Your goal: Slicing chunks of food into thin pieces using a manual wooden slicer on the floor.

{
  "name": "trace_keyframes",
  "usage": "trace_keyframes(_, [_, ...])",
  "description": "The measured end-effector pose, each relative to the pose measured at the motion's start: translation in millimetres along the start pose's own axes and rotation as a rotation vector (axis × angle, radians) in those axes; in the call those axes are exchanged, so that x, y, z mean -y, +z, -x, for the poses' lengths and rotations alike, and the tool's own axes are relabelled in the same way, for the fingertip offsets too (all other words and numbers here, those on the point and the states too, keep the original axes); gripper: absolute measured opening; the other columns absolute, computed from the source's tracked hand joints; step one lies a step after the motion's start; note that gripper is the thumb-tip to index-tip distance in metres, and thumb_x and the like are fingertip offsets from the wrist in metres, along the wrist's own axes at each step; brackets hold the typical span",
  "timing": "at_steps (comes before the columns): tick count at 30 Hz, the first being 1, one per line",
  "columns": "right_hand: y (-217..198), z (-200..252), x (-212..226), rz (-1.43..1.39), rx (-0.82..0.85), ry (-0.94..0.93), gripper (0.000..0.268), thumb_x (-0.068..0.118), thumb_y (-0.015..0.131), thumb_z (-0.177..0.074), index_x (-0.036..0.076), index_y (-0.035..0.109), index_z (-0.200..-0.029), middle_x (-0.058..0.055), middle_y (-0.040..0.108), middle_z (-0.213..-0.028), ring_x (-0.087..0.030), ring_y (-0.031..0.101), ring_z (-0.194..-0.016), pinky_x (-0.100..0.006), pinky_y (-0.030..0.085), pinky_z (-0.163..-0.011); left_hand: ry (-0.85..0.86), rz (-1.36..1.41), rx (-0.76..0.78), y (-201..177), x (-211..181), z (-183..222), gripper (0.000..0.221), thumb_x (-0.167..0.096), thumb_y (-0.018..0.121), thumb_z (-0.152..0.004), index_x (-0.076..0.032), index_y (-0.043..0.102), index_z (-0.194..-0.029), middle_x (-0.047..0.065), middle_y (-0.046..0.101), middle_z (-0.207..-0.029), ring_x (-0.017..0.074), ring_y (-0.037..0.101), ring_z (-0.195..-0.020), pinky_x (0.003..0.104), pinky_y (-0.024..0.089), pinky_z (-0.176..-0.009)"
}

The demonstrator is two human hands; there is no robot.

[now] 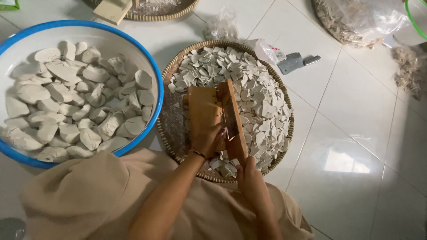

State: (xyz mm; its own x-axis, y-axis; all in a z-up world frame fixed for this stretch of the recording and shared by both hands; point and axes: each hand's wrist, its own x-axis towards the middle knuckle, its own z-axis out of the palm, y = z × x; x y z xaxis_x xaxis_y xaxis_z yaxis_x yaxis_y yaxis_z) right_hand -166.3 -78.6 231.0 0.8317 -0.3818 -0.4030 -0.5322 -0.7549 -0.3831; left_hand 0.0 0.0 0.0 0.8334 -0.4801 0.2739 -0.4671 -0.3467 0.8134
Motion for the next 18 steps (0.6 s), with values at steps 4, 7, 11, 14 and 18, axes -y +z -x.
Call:
trace_keyframes(4, [3.6, 1.5, 3.8, -0.030, -0.003, 0.015, 0.012, 0.020, 0.043, -0.103, 0.009, 0.039, -0.106, -0.016, 0.072, -0.084, -0.027, 0.069, -0.060, -0.036, 0.057, -0.047, 0.091, 0.066, -0.038, -2.0, 1.7, -2.1, 0.035, -0.014, 0.065, -0.100, -0.009, 0.062, -0.135, 0.003, 0.073, -0.086, 0.0076, 0.063, -0.062, 0.020, 0.051, -0.053])
trace_keyframes(7, [5.8, -0.1, 4.7, -0.055, -0.008, 0.054, 0.011, 0.017, 0.044, -0.101, 0.008, 0.043, -0.107, -0.015, 0.068, -0.083, -0.027, 0.065, -0.060, -0.037, 0.054, -0.048, 0.036, 0.005, -0.067, -13.6, -15.5, -1.1, 0.029, -0.031, 0.056, -0.104, -0.012, 0.068, -0.123, -0.001, 0.068, -0.074, 0.0066, 0.057, -0.054, 0.021, 0.047, -0.047])
trace_keyframes(11, [5.8, 0.8, 9.0, -0.021, 0.018, 0.078, 0.013, 0.019, 0.042, -0.103, 0.008, 0.043, -0.109, -0.015, 0.070, -0.093, -0.027, 0.070, -0.070, -0.037, 0.061, -0.057, 0.077, -0.027, -0.059, -9.8, -11.2, -4.1, 0.019, -0.022, 0.063, -0.101, -0.008, 0.065, -0.114, 0.004, 0.072, -0.085, 0.0088, 0.067, -0.064, 0.021, 0.058, -0.054])
trace_keyframes(14, [4.0, 2.2, 12.7, -0.021, 0.024, 0.095, 0.014, 0.018, 0.042, -0.103, 0.007, 0.043, -0.111, -0.016, 0.071, -0.094, -0.027, 0.071, -0.071, -0.036, 0.062, -0.058, 0.050, -0.068, -0.067, -7.0, -10.8, -5.7, 0.019, -0.021, 0.061, -0.103, -0.010, 0.065, -0.117, 0.002, 0.072, -0.085, 0.0085, 0.066, -0.062, 0.020, 0.055, -0.050])
trace_keyframes(18, [4.8, 3.4, 14.6, -0.043, 0.020, 0.116, 0.016, 0.014, 0.041, -0.102, 0.005, 0.045, -0.114, -0.016, 0.071, -0.094, -0.022, 0.072, -0.067, -0.027, 0.067, -0.054, 0.072, -0.035, -0.113, -3.0, -10.4, -8.4, 0.014, -0.020, 0.062, -0.102, -0.010, 0.066, -0.111, 0.000, 0.071, -0.080, 0.0061, 0.061, -0.056, 0.019, 0.051, -0.047])
